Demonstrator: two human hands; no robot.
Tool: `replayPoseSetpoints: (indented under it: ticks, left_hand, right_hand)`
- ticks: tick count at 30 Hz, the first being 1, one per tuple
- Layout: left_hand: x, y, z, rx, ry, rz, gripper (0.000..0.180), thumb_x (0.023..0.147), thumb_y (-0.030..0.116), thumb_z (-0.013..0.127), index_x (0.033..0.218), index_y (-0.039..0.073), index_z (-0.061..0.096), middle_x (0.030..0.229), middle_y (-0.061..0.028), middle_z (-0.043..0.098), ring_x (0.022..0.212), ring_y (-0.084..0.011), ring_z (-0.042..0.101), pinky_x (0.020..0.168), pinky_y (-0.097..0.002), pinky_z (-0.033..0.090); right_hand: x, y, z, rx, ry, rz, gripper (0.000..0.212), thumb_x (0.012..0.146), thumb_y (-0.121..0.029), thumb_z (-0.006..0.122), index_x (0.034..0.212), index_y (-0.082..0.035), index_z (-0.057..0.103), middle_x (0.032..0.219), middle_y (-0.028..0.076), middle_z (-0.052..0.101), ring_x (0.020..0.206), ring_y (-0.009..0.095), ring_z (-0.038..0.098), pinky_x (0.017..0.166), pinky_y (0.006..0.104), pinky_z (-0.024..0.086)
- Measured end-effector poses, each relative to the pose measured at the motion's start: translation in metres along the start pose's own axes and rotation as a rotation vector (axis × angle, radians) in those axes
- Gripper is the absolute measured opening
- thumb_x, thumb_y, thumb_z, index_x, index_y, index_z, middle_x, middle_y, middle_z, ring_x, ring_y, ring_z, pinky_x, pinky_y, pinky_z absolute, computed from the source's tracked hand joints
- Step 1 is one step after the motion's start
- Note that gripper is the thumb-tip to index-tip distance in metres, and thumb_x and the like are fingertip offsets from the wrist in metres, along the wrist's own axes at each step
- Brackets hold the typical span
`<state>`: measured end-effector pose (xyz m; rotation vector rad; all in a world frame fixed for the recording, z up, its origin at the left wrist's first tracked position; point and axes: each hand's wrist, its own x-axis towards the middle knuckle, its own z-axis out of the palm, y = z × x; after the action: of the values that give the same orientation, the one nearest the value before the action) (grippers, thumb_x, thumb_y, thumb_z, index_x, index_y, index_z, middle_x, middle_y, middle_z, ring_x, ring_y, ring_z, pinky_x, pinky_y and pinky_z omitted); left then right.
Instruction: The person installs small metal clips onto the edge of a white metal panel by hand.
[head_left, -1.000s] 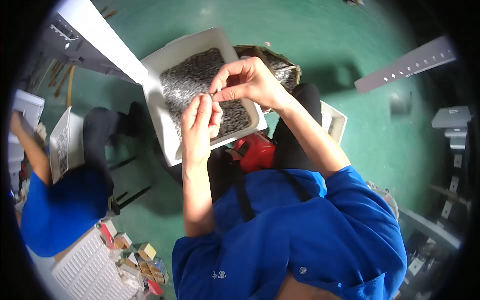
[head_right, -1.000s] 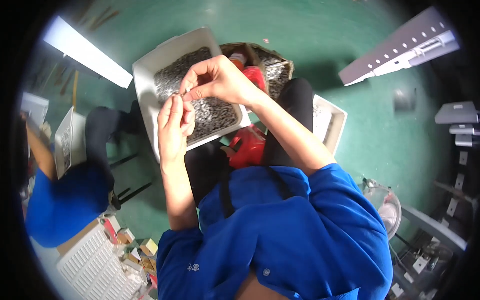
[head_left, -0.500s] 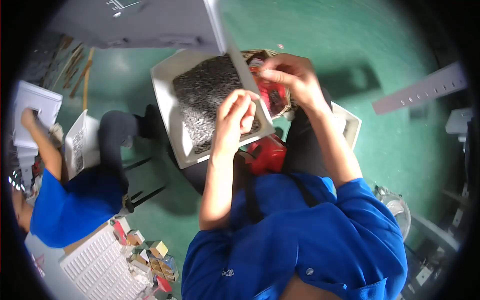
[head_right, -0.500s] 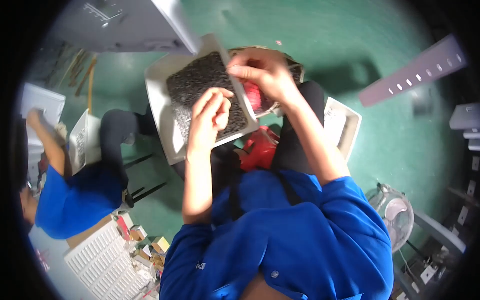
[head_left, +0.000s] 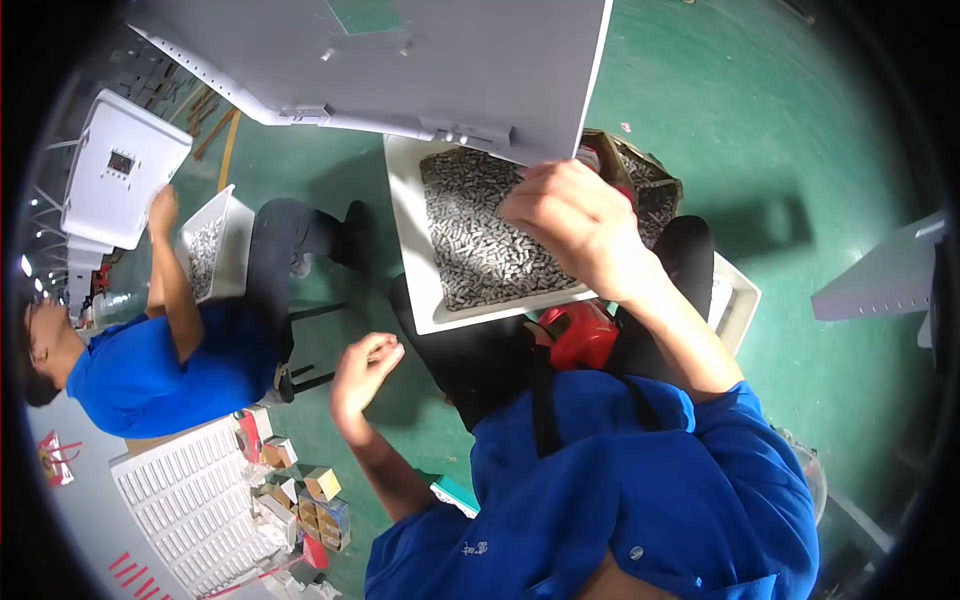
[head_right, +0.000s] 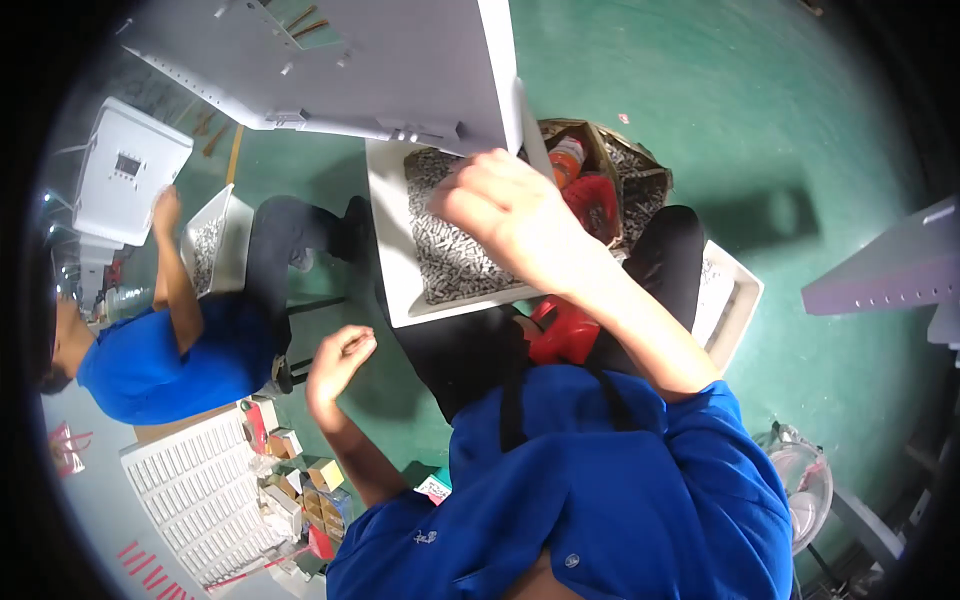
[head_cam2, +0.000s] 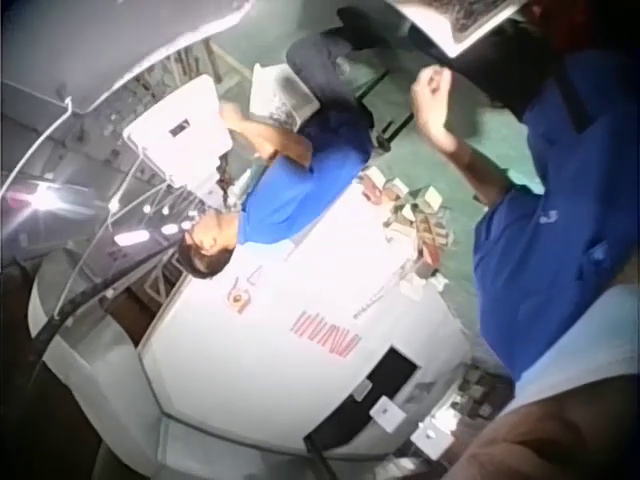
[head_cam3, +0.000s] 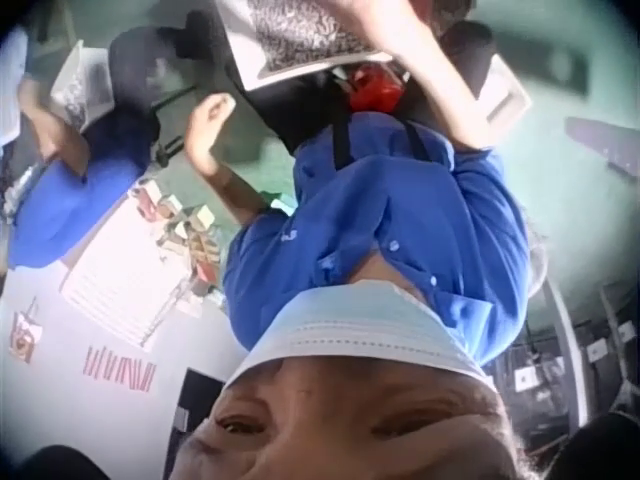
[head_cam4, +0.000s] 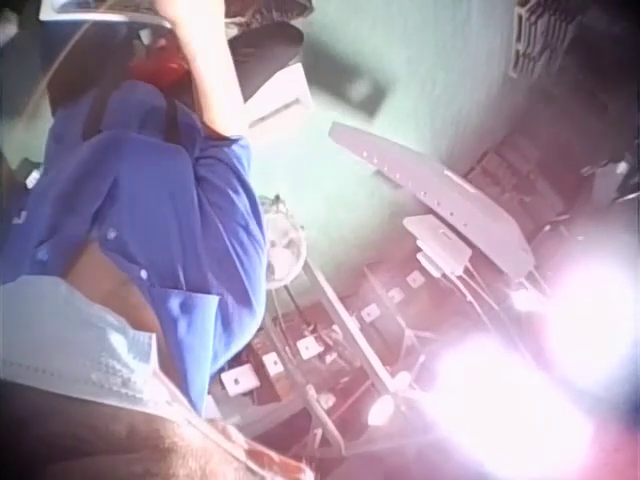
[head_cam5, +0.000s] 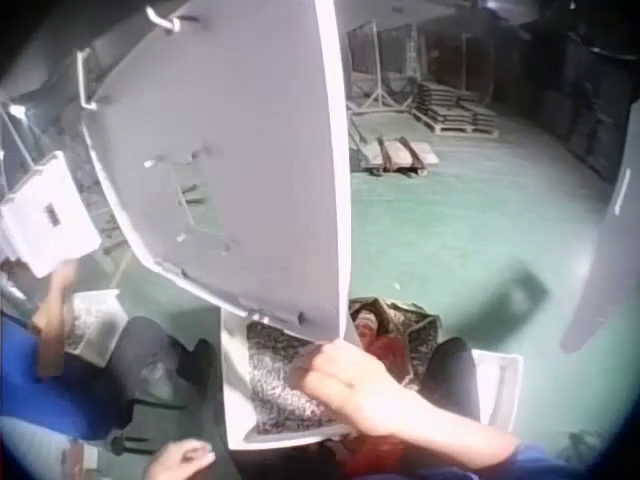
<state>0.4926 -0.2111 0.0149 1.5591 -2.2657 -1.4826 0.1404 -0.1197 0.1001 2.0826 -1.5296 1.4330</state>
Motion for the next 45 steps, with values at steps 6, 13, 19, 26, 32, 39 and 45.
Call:
replayPoseSetpoints:
  ticks: [6, 13, 19, 26, 32, 39, 45]
  left_hand:
    - [0.095, 0.07, -0.026, -0.858, 0.034, 0.318, 0.047, 0.094, 0.032, 0.046, 0.125, -0.004, 0.044, 0.116, -0.0155, 0.055, 0.108, -0.0274, 0.055, 0.092, -0.0425, 0.044]
    - [0.147, 0.097, -0.049, -1.464, 0.027, 0.581, 0.027, 0.089, 0.015, 0.052, 0.113, 0.004, 0.048, 0.124, -0.0156, 0.048, 0.122, -0.032, 0.041, 0.101, -0.0561, 0.034]
    - [0.116, 0.073, -0.046, -1.544, 0.005, 0.646, 0.029, 0.089, 0.012, 0.048, 0.114, -0.003, 0.05, 0.123, -0.023, 0.048, 0.125, -0.037, 0.036, 0.106, -0.0539, 0.027]
    - [0.102, 0.094, -0.02, -1.312, 0.329, 0.511, 0.037, 0.084, -0.001, 0.051, 0.121, -0.003, 0.046, 0.119, -0.0136, 0.052, 0.111, -0.0253, 0.052, 0.094, -0.0462, 0.045]
    - [0.092, 0.14, 0.043, -1.226, 0.322, 0.519, 0.039, 0.086, 0.001, 0.05, 0.124, -0.003, 0.042, 0.118, -0.0131, 0.051, 0.104, -0.0228, 0.054, 0.083, -0.0423, 0.051]
    - [0.097, 0.164, 0.092, -1.224, 0.28, 0.439, 0.039, 0.087, 0.003, 0.051, 0.125, -0.001, 0.043, 0.116, -0.013, 0.053, 0.1, -0.0233, 0.056, 0.081, -0.0399, 0.051]
    - [0.098, 0.179, 0.105, -1.237, 0.287, 0.438, 0.037, 0.087, 0.003, 0.054, 0.122, -0.001, 0.045, 0.113, -0.0117, 0.053, 0.099, -0.0211, 0.056, 0.082, -0.0393, 0.051]
  right_hand:
    - [0.019, 0.001, 0.033, -0.118, -0.083, -0.065, 0.012, 0.07, 0.0, 0.065, 0.08, -0.001, 0.058, 0.074, 0.008, 0.055, 0.073, 0.026, 0.057, 0.078, 0.038, 0.049]
    - [0.024, 0.018, 0.024, -0.243, -0.105, 0.248, 0.007, 0.074, -0.001, 0.06, 0.081, -0.001, 0.058, 0.074, 0.013, 0.058, 0.074, 0.032, 0.058, 0.068, 0.04, 0.047]
    - [0.019, 0.043, -0.009, -0.218, 0.022, 0.496, 0.011, 0.074, -0.001, 0.065, 0.085, -0.001, 0.062, 0.078, 0.013, 0.063, 0.073, 0.026, 0.062, 0.067, 0.0324, 0.049]
    - [0.036, 0.003, 0.055, 0.215, 0.034, 0.302, 0.012, 0.073, -0.003, 0.07, 0.085, -0.002, 0.065, 0.079, 0.008, 0.066, 0.07, 0.018, 0.063, 0.066, 0.027, 0.05]
    - [0.021, 0.026, 0.063, 0.31, 0.159, 0.547, 0.01, 0.077, -0.004, 0.068, 0.085, 0.001, 0.066, 0.077, 0.007, 0.065, 0.066, 0.011, 0.061, 0.06, 0.0234, 0.049]
    - [-0.002, 0.042, 0.052, 0.317, 0.251, 0.602, 0.011, 0.079, -0.006, 0.067, 0.088, 0.0, 0.065, 0.078, 0.006, 0.065, 0.065, 0.008, 0.058, 0.058, 0.0216, 0.047]
    - [-0.01, 0.054, 0.051, 0.427, 0.393, 0.67, 0.009, 0.08, -0.001, 0.065, 0.089, 0.002, 0.064, 0.08, 0.005, 0.066, 0.065, 0.006, 0.058, 0.057, 0.0195, 0.046]
